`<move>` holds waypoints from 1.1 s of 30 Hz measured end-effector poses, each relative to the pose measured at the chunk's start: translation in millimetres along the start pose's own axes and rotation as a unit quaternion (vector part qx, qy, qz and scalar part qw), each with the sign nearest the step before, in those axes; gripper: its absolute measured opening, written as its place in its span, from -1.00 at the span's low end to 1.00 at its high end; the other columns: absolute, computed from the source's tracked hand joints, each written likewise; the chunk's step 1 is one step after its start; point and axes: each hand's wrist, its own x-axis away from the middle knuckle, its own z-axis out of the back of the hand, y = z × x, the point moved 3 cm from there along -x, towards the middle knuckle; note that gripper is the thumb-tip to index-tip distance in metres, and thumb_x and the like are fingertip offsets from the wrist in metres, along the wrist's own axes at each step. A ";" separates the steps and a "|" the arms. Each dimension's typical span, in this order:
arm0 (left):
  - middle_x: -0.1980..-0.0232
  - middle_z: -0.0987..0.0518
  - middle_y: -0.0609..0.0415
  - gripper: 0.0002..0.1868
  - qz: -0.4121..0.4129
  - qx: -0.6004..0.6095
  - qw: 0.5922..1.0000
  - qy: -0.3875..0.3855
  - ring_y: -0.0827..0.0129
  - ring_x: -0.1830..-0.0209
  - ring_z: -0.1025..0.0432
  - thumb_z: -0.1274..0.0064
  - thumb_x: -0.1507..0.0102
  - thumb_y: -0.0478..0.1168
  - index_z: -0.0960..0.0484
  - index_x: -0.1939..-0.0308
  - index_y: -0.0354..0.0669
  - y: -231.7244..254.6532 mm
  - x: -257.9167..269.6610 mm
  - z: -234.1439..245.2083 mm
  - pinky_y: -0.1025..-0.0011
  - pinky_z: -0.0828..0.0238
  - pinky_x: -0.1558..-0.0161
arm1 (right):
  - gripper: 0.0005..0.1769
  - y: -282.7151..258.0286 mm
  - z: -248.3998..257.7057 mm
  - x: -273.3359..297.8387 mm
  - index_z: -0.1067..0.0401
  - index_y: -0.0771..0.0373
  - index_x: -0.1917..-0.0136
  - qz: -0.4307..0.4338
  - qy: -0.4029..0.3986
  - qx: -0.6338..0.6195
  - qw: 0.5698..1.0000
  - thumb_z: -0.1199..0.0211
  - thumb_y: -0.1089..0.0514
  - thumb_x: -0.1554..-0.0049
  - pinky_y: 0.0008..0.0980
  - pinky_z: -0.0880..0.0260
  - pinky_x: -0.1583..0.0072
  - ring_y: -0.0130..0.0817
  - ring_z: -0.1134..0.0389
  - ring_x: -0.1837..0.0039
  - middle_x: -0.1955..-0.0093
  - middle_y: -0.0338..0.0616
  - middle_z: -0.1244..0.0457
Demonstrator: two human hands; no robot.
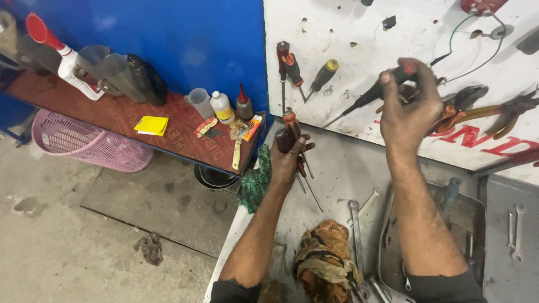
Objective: The person organizes various tools, including wrenches, pliers, and screwdrivers, from a metal tray onto a wall-mounted rack. After arranging the tools, the person uses a cloth to wipe the workbench surface clean.
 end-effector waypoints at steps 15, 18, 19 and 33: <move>0.10 -0.63 -0.12 -0.55 0.023 0.015 1.000 -0.007 0.07 0.25 -0.62 -0.20 -0.16 -0.24 -0.42 -0.08 -0.21 -3.6 6.8 -2.0 0.52 -0.19 0.63 | -0.67 35.8 -46.5 -22.4 -0.42 0.49 -0.11 0.140 -0.026 0.043 0.989 -0.49 0.42 -0.14 -0.21 -0.57 -0.02 -0.10 -0.36 -0.02 0.03 0.13 -0.30; 0.19 -0.64 -0.19 -0.61 0.025 0.015 0.999 -0.043 0.19 0.44 -0.56 -0.22 -0.18 -0.21 -0.48 -0.01 -0.26 12.0 11.0 -12.6 0.54 -0.24 0.75 | -0.60 53.2 -50.5 -10.1 -0.40 0.45 -0.18 0.040 -0.060 0.015 0.997 -0.47 0.43 -0.11 -0.20 -0.57 0.07 0.01 -0.41 0.03 0.04 0.19 -0.33; 0.29 -0.65 -0.28 -0.72 0.022 0.018 0.997 -0.075 0.34 0.64 -0.51 -0.21 -0.23 -0.21 -0.54 0.09 -0.32 17.9 12.4 -17.6 0.57 -0.30 0.86 | -0.59 61.8 -50.3 -4.8 -0.35 0.45 -0.22 -0.033 -0.060 -0.033 0.997 -0.40 0.46 -0.14 -0.15 -0.54 0.11 0.20 -0.44 0.05 0.03 0.31 -0.34; 0.35 -0.59 -0.26 -0.65 0.058 -0.082 0.994 -0.028 0.33 0.77 -0.39 -0.14 -0.26 -0.19 -0.52 0.02 -0.44 -0.9 16.6 -34.0 0.48 -0.31 0.92 | -0.57 55.1 -5.5 30.1 -0.35 0.46 -0.27 -0.077 -0.097 -0.001 0.992 -0.37 0.36 -0.16 -0.09 -0.46 0.15 0.16 -0.43 0.11 0.05 0.36 -0.35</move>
